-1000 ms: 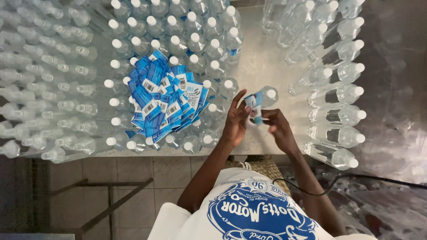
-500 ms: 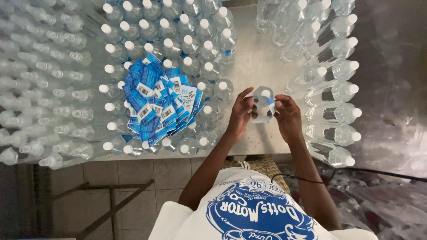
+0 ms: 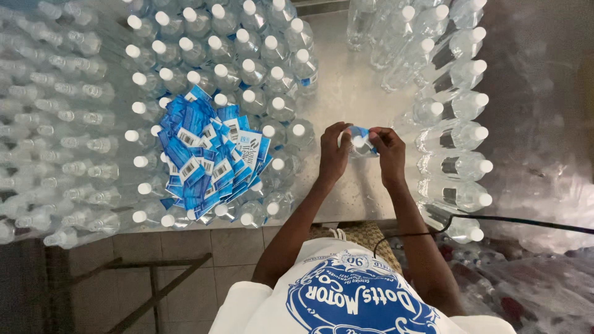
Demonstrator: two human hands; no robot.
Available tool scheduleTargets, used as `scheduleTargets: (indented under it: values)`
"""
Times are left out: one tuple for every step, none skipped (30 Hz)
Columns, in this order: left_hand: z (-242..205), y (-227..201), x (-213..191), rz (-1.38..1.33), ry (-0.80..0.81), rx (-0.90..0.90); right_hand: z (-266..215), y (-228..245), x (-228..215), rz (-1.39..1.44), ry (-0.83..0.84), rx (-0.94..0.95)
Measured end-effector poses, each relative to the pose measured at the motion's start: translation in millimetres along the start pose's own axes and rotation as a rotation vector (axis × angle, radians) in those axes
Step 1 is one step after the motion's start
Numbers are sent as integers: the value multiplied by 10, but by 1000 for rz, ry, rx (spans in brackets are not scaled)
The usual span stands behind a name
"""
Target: The person repeatedly picks up clear plastic water bottles and blue labels from a table, wraps each label around a bottle, and places the labeled bottle into a growing stack. The process is continuous and repetitive throughout the clip.
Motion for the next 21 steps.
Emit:
scheduleTargets:
  values:
    - [39,-5,-5,-37,11,53,2,11,1,-33,-13,-7]
    - [77,-10,-9,-74,23,106,3,22,1,-65,-26,-14]
    - [81,-62,-18,-74,24,103,-5,62,15,-66,-27,-11]
    - [86,-108,-21,-44,41,79,-12,110,36,-121,-10,-32]
    - [82,-153,-31,-13,56,53,-25,155,61,-175,10,-52]
    - [117,-136,-13,-11,56,48,-31,163,51,-174,11,-47]
    - [166,-113,14,122,117,17,-24,183,48,-206,3,-74]
    - [212,-87,38,256,178,-15,-18,203,48,-237,-5,-102]
    - [221,-112,41,256,175,-20,-28,200,23,-237,0,-99]
    - [227,-132,56,278,211,-35,-37,200,2,-281,11,-100]
    - [249,-158,70,301,249,-48,-36,206,-19,-324,20,-104]
    - [262,-173,59,301,247,-50,-27,201,-47,-324,23,-103]
    - [262,-179,56,309,272,-67,-29,192,-69,-338,49,-107]
    - [261,-184,55,316,297,-85,-31,182,-94,-353,74,-112]
    - [274,-180,27,317,297,-89,-81,271,-78,-352,76,-108]
    - [282,-166,8,314,338,-123,-134,364,-42,-321,149,-129]
    - [299,-154,-18,312,378,-156,-180,460,2,-288,221,-152]
    - [267,-335,-96,314,378,-158,-209,418,-48,-287,222,-151]
    - [249,-520,-176,287,382,-156,-225,375,-69,-316,302,-149]
    - [230,-704,-255,261,385,-153,-242,330,-89,-345,383,-147]
    - [316,-576,-216,261,385,-158,-277,403,-46,-343,385,-143]
Point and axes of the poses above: each hand's wrist, its own z-axis towards the middle knuckle, its own x-axis out of the palm, y = z × x, the point moved 3 cm from there along z, towards the middle knuckle, and after that the axes turned 5 degrees about y, right-handed, at the moved point
